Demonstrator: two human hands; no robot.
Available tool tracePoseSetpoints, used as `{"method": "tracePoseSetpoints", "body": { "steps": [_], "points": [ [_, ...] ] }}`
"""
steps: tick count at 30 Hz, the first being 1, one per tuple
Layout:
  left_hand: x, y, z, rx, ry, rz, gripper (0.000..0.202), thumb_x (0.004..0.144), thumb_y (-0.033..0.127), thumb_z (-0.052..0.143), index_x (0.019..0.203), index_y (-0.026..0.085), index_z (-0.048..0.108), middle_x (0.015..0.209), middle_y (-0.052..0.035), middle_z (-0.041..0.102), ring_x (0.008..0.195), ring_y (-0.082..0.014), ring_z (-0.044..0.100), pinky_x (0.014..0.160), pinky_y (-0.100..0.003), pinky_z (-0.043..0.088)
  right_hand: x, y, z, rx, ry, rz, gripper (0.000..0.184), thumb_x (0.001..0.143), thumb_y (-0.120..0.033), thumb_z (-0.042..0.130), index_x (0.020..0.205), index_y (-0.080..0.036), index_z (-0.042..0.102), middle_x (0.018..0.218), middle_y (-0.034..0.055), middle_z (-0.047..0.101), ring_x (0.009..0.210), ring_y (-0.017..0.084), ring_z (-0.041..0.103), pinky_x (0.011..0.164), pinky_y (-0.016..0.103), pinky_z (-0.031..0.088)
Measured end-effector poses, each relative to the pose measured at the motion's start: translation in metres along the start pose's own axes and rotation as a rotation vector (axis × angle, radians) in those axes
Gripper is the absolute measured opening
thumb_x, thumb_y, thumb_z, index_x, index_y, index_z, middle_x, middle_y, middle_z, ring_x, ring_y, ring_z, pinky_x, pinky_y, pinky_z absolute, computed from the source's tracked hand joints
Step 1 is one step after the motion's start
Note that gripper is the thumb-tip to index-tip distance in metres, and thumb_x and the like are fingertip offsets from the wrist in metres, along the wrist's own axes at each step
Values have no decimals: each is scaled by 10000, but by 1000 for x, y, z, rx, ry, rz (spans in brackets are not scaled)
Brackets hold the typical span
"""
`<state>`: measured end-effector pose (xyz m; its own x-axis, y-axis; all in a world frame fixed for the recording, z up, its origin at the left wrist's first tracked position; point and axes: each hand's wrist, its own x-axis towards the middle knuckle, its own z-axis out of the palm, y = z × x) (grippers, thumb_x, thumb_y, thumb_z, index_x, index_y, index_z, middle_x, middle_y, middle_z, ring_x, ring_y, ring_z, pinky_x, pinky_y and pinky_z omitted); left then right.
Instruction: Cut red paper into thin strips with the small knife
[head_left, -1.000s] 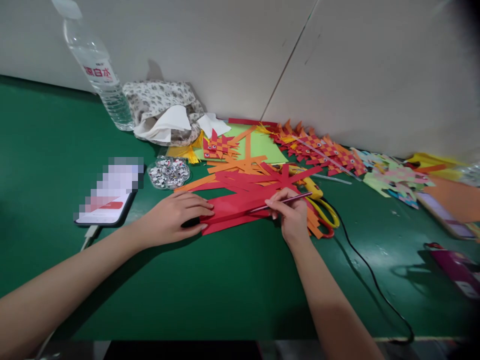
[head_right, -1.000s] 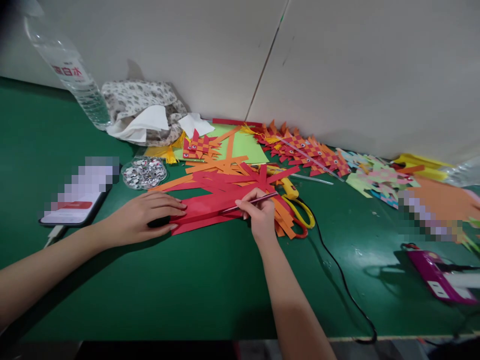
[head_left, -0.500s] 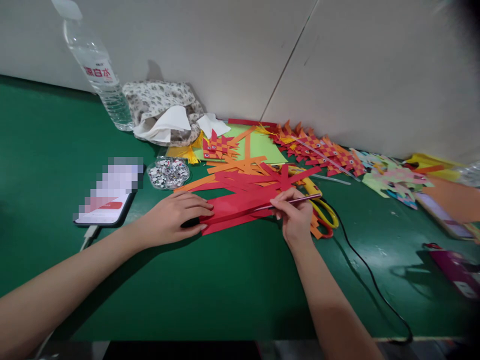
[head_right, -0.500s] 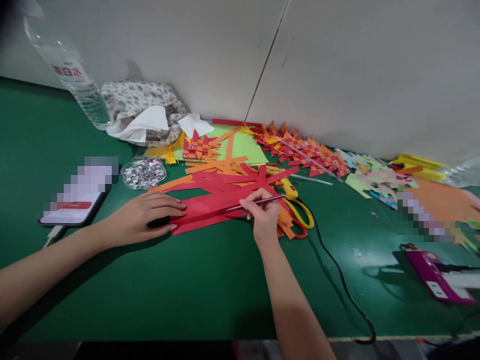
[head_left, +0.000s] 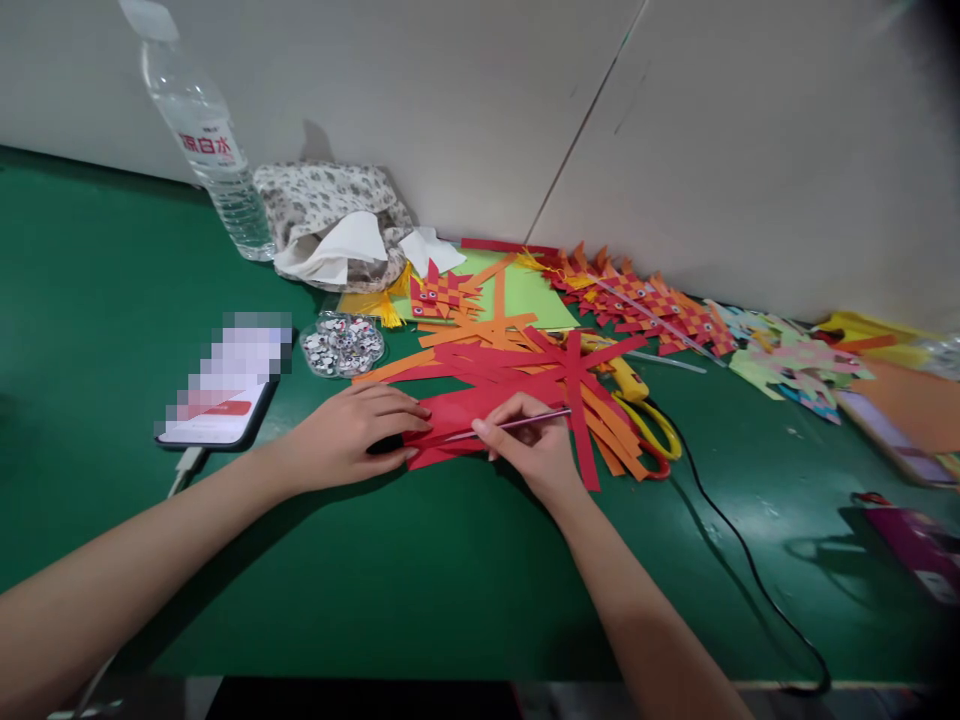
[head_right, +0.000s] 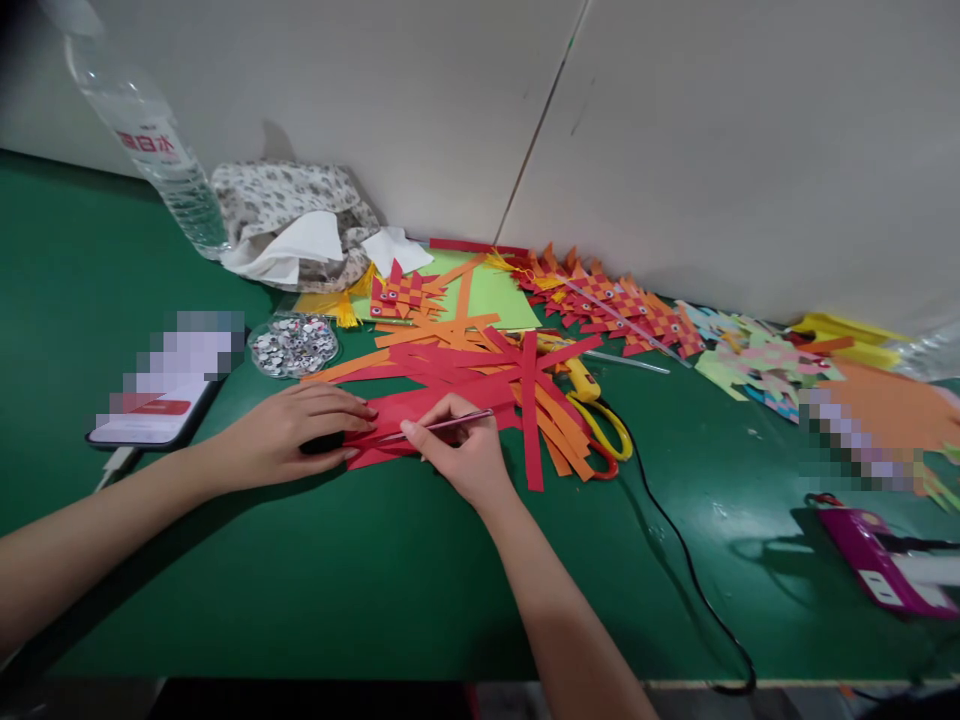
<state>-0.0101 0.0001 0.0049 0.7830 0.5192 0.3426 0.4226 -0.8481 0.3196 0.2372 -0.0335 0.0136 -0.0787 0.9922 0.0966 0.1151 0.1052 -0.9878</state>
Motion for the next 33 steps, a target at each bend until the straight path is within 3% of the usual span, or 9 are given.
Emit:
{"method": "tracePoseSetpoints", "body": {
  "steps": [7, 18, 25, 30, 33],
  "points": [
    [2, 2, -1, -3, 12, -18, 261, 907, 293, 518, 1110, 205, 656, 1118, -67, 705, 1078, -213, 631, 980, -387, 473, 0, 2, 6, -40, -34, 31, 277, 739, -374, 766, 651, -202, 567, 526, -39, 576, 424, 97, 504, 431, 233, 391],
    [1, 2, -1, -15, 5, -63, 262, 905, 333, 534, 1098, 216, 667, 1120, -56, 705, 1086, -216, 626, 963, -383, 473, 10, 7, -31, -31, 127, -73, 242, 700, -284, 791, 621, -192, 582, 510, -48, 539, 423, 91, 500, 442, 226, 386],
    [0, 1, 0, -21, 8, -76, 267, 891, 331, 553, 1108, 225, 666, 1127, -53, 701, 1092, -217, 623, 973, -383, 468, 14, 2, -41, -82, 170, -105, 243, 673, -280, 785, 594, -197, 571, 529, -40, 535, 437, 103, 487, 429, 240, 383],
    [1, 2, -2, -22, 4, -73, 265, 893, 325, 543, 1101, 217, 666, 1122, -62, 703, 1087, -221, 626, 969, -387, 474, 12, 1, -36, -5, 197, -134, 242, 669, -273, 791, 593, -204, 572, 549, -42, 554, 412, 88, 473, 407, 233, 378],
    [2, 2, -3, -34, 2, -57, 268, 898, 322, 533, 1107, 214, 663, 1126, -65, 701, 1081, -216, 628, 969, -382, 476, 6, 1, -21, 14, 129, -91, 231, 700, -313, 784, 634, -210, 588, 548, -41, 567, 416, 99, 504, 417, 240, 397]
  ]
}}
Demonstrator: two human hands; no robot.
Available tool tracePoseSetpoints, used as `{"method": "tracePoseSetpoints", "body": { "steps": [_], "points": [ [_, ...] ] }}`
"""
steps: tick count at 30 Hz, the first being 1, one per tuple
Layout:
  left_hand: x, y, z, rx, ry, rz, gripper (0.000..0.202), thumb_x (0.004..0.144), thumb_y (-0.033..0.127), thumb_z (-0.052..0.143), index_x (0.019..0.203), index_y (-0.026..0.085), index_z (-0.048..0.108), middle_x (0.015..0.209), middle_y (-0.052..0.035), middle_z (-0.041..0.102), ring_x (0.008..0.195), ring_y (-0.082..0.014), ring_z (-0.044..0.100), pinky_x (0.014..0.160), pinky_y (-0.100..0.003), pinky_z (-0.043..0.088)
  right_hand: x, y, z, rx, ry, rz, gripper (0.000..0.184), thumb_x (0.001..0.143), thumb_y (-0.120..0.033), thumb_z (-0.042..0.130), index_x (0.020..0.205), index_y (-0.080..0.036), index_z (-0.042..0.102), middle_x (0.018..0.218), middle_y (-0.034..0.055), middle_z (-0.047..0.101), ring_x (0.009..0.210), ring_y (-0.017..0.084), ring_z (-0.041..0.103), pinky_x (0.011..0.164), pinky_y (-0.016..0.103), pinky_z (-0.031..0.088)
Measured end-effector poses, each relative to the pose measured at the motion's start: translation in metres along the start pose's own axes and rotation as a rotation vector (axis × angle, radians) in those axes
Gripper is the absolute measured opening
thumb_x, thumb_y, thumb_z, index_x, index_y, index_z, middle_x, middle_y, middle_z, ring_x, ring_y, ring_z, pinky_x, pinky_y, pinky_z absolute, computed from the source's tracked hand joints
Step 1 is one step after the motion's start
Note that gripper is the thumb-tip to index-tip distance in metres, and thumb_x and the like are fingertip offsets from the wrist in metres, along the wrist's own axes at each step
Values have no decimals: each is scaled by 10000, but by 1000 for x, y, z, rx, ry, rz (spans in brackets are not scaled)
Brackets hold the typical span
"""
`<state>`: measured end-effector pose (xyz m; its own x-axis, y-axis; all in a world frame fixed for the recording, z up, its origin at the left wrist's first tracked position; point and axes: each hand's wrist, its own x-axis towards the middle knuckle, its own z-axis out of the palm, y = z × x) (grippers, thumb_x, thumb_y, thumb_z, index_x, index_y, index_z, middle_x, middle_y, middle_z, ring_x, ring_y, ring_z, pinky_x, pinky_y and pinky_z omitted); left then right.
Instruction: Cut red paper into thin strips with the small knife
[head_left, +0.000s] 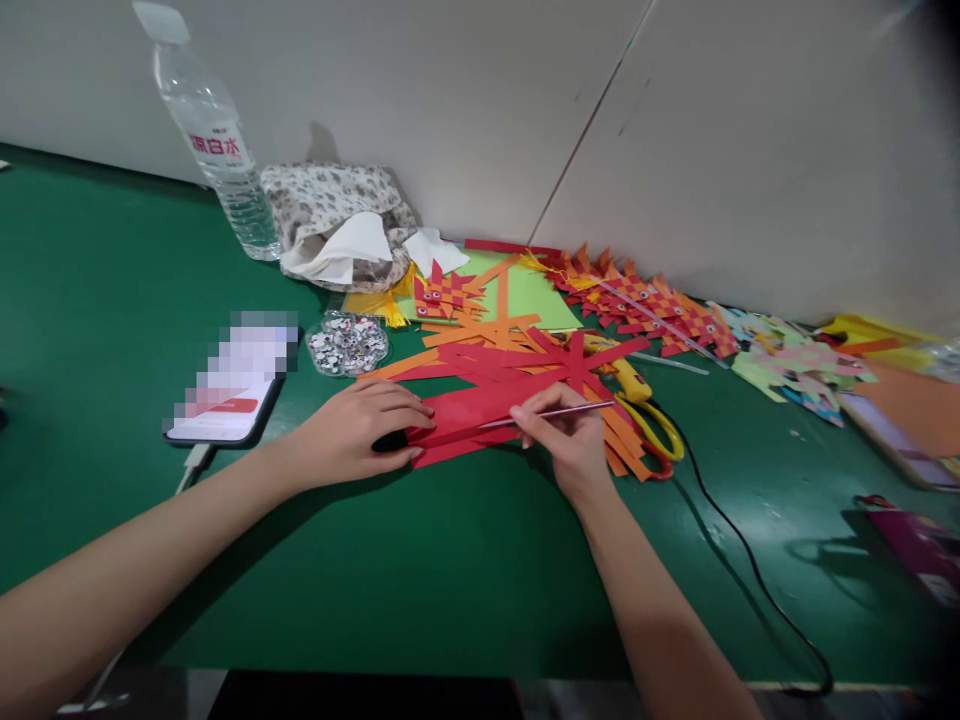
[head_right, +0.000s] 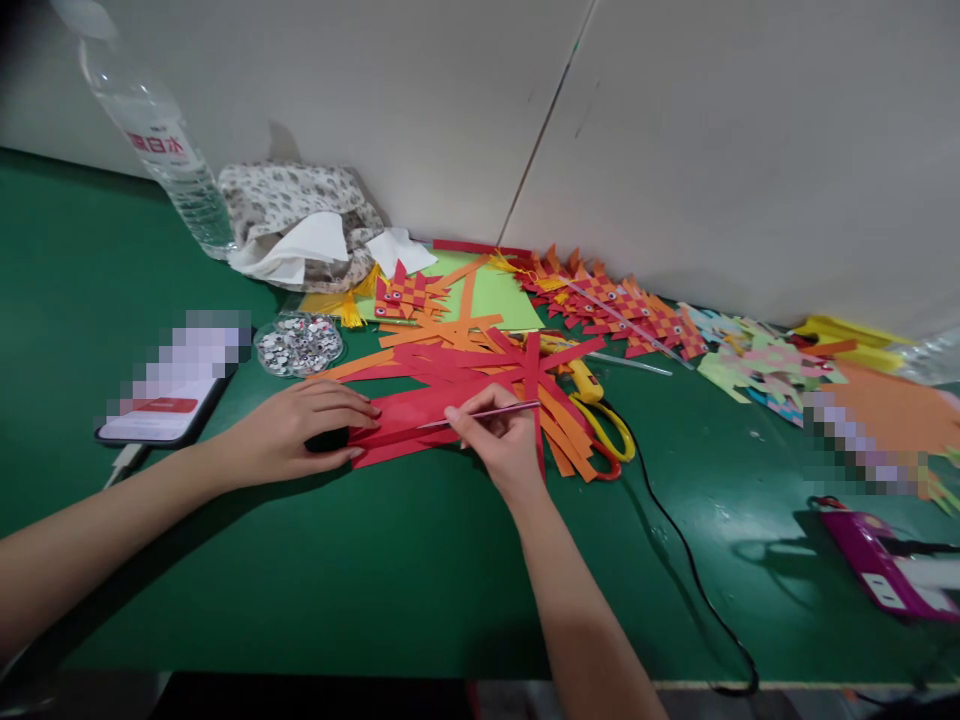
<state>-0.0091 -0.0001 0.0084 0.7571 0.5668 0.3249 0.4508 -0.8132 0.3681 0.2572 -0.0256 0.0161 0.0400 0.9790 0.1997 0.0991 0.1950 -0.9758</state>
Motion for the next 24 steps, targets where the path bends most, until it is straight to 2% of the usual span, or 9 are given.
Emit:
{"method": "tracePoseSetpoints", "body": {
  "steps": [5, 10, 16, 24],
  "points": [
    [-1, -2, 1, 13, 4, 10, 272, 893, 317, 538, 1113, 209, 657, 1127, -69, 700, 1078, -221, 627, 972, -390, 473, -11, -4, 28, -55, -152, 105, 244, 737, -339, 768, 659, -200, 582, 542, -46, 550, 443, 90, 494, 441, 227, 374],
    [-2, -2, 1, 25, -3, 9, 268, 894, 313, 535, 1111, 206, 652, 1127, -67, 697, 1073, -219, 626, 966, -388, 472, -12, -3, 37, -60, -181, 119, 258, 733, -354, 767, 659, -202, 572, 557, -46, 546, 458, 94, 498, 454, 232, 375],
    [-1, 0, 0, 20, 0, 4, 264, 894, 310, 535, 1105, 213, 660, 1125, -63, 701, 1075, -218, 629, 970, -384, 470, -8, -1, 30, -81, -152, 125, 293, 711, -381, 777, 637, -205, 554, 518, -47, 534, 436, 99, 485, 432, 231, 363],
    [-1, 0, 2, 9, -2, -20, 265, 889, 322, 545, 1102, 219, 665, 1125, -57, 700, 1079, -222, 626, 961, -386, 475, 1, 1, -1, -96, 4, 57, 267, 697, -327, 791, 617, -202, 569, 505, -46, 530, 425, 99, 484, 429, 234, 365]
  ]
}}
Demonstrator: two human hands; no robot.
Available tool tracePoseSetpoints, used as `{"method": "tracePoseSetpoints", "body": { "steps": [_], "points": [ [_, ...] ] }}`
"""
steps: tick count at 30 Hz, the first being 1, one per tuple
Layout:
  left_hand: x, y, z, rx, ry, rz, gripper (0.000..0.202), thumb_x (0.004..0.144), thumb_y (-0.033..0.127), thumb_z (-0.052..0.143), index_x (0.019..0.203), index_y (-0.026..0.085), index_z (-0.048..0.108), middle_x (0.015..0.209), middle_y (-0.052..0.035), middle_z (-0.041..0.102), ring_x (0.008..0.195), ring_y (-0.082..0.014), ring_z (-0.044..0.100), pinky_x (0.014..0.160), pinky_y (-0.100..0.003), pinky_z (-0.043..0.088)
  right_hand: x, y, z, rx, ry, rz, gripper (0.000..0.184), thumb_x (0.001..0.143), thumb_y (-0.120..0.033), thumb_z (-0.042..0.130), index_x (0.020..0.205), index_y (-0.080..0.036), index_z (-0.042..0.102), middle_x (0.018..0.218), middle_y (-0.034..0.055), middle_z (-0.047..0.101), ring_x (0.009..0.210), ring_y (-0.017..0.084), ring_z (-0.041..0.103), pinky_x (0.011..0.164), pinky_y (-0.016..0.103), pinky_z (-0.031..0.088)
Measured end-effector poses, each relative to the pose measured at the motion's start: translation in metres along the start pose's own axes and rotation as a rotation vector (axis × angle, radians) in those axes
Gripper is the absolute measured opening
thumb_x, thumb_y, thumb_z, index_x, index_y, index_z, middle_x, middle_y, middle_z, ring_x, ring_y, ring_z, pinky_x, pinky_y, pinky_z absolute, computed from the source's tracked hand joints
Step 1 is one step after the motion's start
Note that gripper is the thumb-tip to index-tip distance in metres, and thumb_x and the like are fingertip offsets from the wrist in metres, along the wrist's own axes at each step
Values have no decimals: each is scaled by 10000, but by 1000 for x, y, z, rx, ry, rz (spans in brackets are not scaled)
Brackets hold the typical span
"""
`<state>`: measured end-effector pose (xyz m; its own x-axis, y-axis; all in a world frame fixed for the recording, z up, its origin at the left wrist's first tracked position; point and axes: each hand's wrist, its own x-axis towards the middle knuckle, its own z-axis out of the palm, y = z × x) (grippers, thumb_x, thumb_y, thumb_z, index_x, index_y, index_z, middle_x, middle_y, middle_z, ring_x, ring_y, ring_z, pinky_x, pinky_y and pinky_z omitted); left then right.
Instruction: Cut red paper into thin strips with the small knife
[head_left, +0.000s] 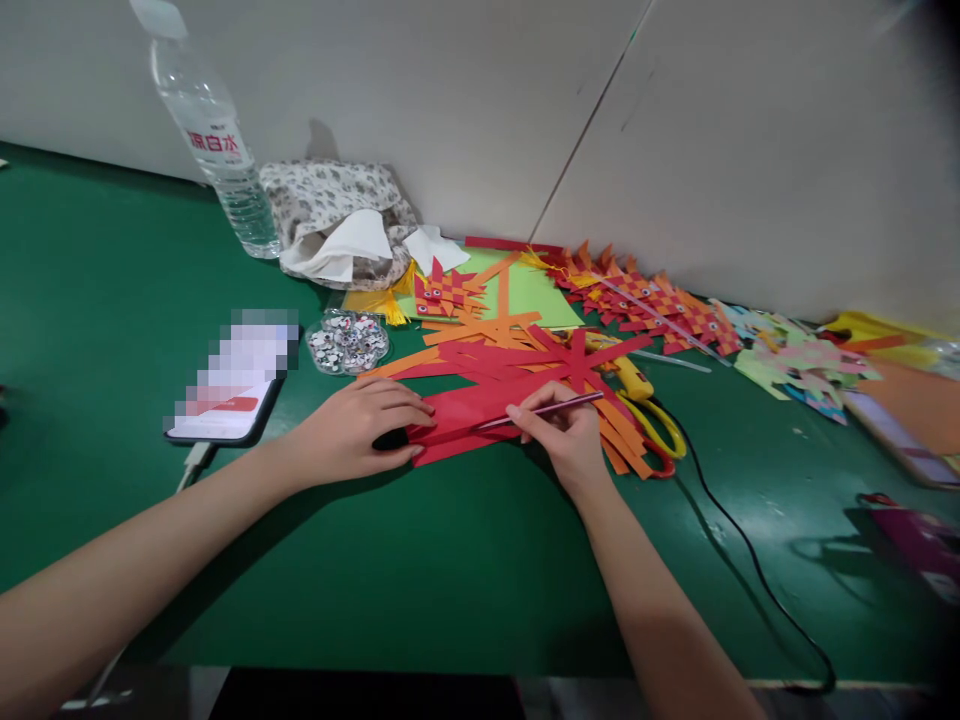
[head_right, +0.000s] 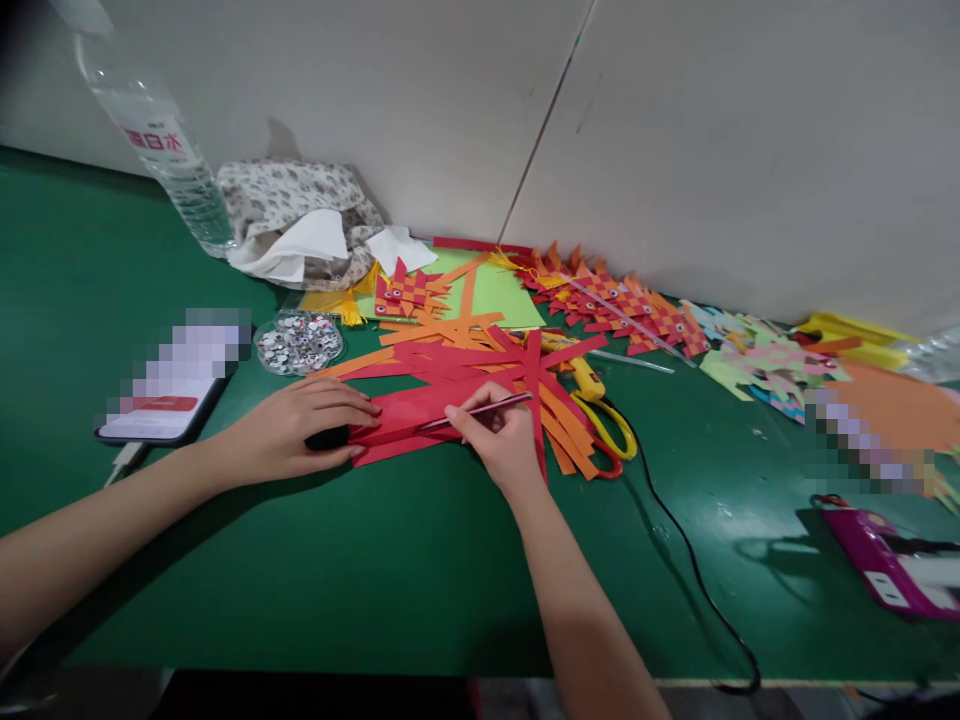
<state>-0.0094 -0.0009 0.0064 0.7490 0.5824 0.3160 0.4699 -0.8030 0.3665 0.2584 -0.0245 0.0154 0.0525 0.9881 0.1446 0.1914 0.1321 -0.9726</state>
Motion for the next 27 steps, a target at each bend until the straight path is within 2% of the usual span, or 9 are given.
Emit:
{"method": "tracePoseSetpoints", "body": {
  "steps": [4, 10, 14, 21, 27],
  "points": [
    [0, 0, 0, 1, -4, 5, 265, 890, 318, 545, 1101, 212, 664, 1125, -59, 699, 1083, -225, 624, 964, -393, 473, -1, -1, 3, 49, -1, -22, 267, 702, -326, 787, 617, -205, 566, 518, -46, 535, 426, 99, 486, 434, 237, 380],
    [1, -1, 0, 11, -10, 12, 268, 891, 324, 549, 1108, 210, 657, 1135, -62, 699, 1092, -223, 620, 972, -391, 469, -11, -8, 30, 19, -137, 33, 272, 732, -369, 763, 639, -203, 569, 533, -43, 536, 444, 96, 483, 439, 234, 359],
    [1, 0, 0, 15, -1, 16, 259, 883, 304, 554, 1097, 203, 658, 1129, -58, 701, 1084, -225, 624, 964, -394, 471, -13, -7, 37, 27, -182, 49, 271, 738, -363, 758, 640, -202, 563, 537, -46, 526, 451, 94, 483, 453, 237, 358],
    [1, 0, 0, 12, -5, 8, 268, 896, 326, 544, 1106, 206, 659, 1132, -56, 699, 1088, -223, 621, 967, -392, 466, -5, -1, 18, -10, -97, 12, 268, 736, -343, 759, 638, -197, 557, 538, -45, 519, 451, 95, 477, 442, 233, 335],
    [0, -1, 0, 9, -3, 4, 264, 898, 325, 542, 1105, 208, 658, 1135, -55, 694, 1091, -218, 618, 968, -388, 463, -2, -1, 6, -13, -27, -29, 253, 727, -290, 768, 624, -198, 556, 552, -39, 539, 469, 99, 503, 464, 236, 376]
  ]
}}
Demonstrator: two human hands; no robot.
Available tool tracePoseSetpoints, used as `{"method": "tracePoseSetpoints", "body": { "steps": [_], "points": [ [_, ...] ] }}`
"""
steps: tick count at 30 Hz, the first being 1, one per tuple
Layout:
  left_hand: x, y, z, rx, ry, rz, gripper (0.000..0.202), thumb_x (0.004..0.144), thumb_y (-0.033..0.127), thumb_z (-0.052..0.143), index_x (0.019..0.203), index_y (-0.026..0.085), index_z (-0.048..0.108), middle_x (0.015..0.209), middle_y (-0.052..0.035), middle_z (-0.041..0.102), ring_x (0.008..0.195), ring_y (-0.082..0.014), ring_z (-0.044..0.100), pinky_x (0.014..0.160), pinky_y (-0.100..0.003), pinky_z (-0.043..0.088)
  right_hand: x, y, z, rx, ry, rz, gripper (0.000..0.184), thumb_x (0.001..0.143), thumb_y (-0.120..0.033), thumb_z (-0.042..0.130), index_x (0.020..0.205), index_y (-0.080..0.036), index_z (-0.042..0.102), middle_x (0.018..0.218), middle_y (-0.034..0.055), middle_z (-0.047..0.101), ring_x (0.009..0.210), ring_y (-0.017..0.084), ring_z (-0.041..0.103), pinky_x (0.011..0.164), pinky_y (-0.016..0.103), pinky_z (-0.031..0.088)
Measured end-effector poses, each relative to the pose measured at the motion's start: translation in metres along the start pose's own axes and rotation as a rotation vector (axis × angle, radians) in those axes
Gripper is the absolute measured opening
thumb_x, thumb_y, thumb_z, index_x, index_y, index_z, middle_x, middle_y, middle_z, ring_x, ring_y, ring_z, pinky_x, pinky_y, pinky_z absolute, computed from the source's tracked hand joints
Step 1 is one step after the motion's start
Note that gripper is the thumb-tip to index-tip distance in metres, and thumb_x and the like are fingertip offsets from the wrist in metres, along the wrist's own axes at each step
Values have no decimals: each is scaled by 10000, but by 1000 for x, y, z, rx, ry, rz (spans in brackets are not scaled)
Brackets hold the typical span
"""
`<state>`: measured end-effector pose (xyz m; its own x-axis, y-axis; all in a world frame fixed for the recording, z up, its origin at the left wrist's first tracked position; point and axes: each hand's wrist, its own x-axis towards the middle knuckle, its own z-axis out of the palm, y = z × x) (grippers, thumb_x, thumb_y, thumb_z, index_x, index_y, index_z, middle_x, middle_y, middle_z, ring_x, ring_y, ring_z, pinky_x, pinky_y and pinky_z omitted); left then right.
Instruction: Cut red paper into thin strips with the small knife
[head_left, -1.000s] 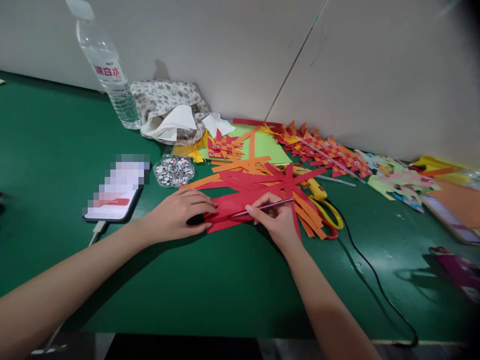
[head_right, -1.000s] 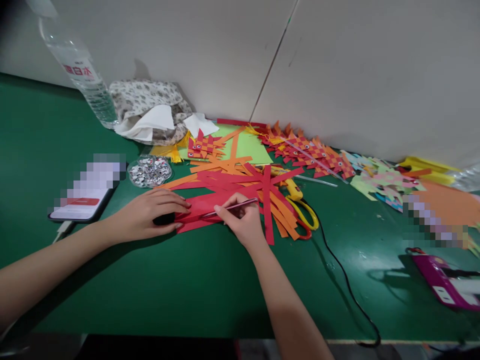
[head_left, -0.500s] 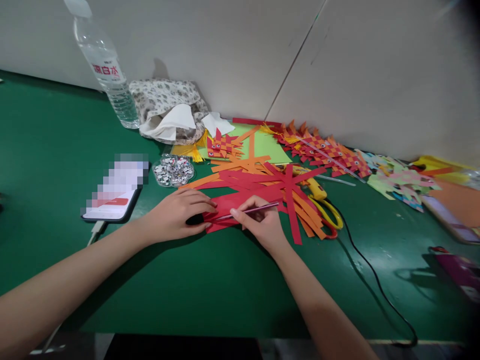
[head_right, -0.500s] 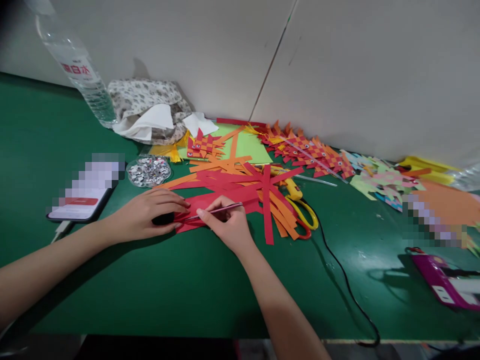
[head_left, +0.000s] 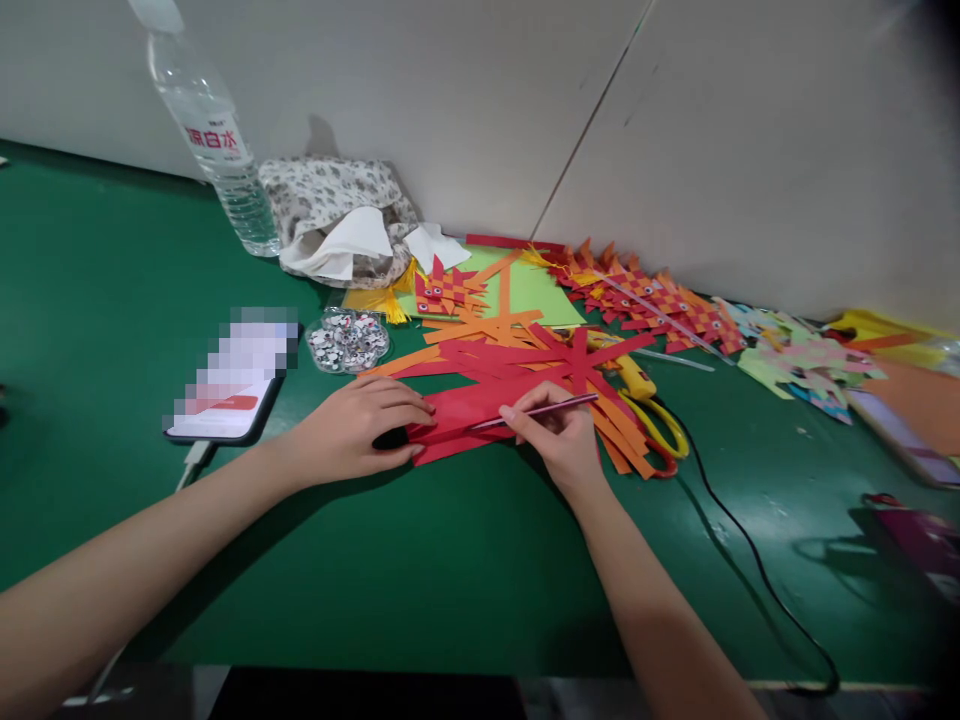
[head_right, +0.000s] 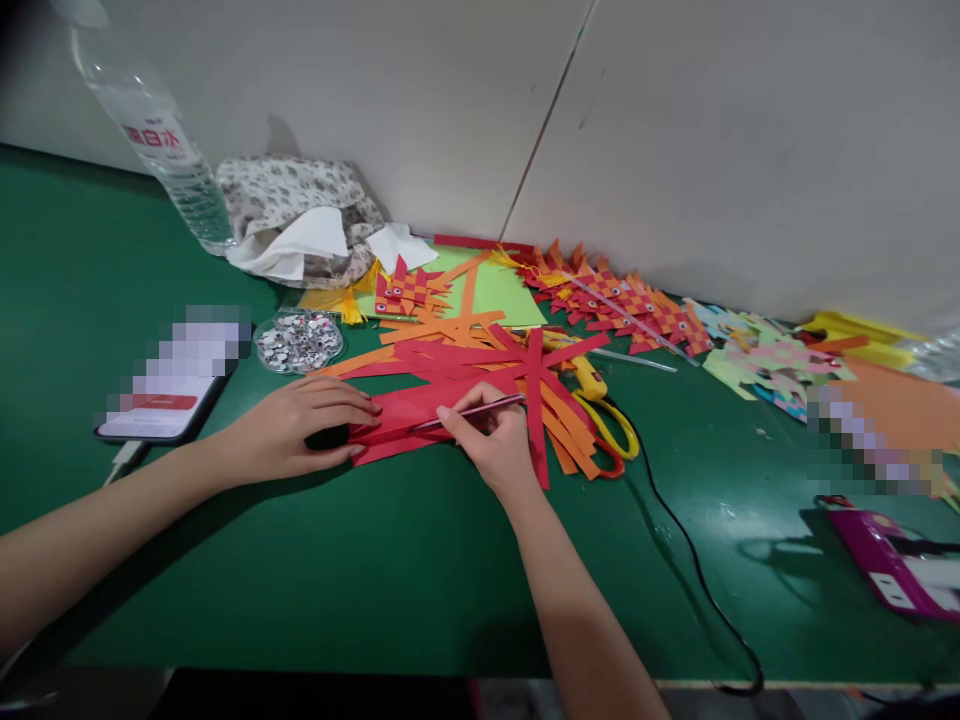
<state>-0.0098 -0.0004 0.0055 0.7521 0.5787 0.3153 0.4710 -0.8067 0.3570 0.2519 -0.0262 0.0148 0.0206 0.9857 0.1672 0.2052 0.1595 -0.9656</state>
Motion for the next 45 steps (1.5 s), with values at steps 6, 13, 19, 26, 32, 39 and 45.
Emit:
{"method": "tracePoseSetpoints", "body": {
  "steps": [6, 13, 19, 26, 32, 39, 45],
  "points": [
    [1, 1, 0, -2, 13, 14, 258, 893, 317, 550, 1098, 205, 660, 1117, -58, 702, 1075, -218, 627, 956, -385, 471, -3, -1, 5, 93, 7, 0, 229, 726, -285, 774, 648, -196, 577, 584, -41, 565, 458, 86, 522, 458, 226, 402],
    [0, 0, 0, 34, 66, 59, 240, 875, 292, 574, 1083, 194, 644, 1118, -63, 692, 1056, -214, 624, 939, -371, 464, -10, -6, 33, 150, -105, 97, 270, 726, -367, 770, 675, -206, 559, 562, -43, 586, 469, 107, 579, 474, 237, 458],
    [-2, 1, -10, 165, 161, 116, 167, 846, 354, 633, 855, 188, 628, 875, -46, 672, 821, -191, 602, 765, -330, 445, -11, -3, 36, 146, -106, 117, 257, 753, -339, 755, 686, -208, 545, 542, -53, 572, 452, 95, 563, 463, 222, 439],
    [-3, 7, -15, 183, 97, 348, 162, 856, 252, 599, 707, 189, 610, 648, -5, 596, 609, -149, 491, 591, -289, 363, -11, -3, 35, 122, -120, 118, 258, 757, -338, 747, 684, -216, 531, 548, -53, 571, 451, 103, 560, 452, 228, 435],
    [-5, 7, -15, 177, 106, 362, 151, 857, 220, 581, 727, 185, 649, 608, 1, 578, 560, -142, 474, 535, -292, 337, -12, -7, 37, 100, -141, 123, 250, 757, -320, 742, 673, -212, 533, 567, -51, 562, 467, 95, 535, 472, 230, 415],
    [-7, 6, -13, 196, 117, 372, 138, 857, 219, 575, 772, 187, 678, 599, 3, 587, 559, -138, 516, 534, -290, 369, -12, -10, 40, 55, -171, 123, 252, 749, -337, 739, 667, -210, 538, 587, -43, 551, 497, 101, 515, 497, 244, 400],
    [-6, 6, -13, 218, 123, 379, 166, 861, 211, 559, 762, 190, 690, 582, 2, 591, 537, -128, 527, 515, -277, 382, -12, -10, 39, 22, -180, 120, 264, 755, -366, 734, 662, -215, 538, 592, -36, 557, 509, 112, 521, 501, 252, 407]
  ]
}}
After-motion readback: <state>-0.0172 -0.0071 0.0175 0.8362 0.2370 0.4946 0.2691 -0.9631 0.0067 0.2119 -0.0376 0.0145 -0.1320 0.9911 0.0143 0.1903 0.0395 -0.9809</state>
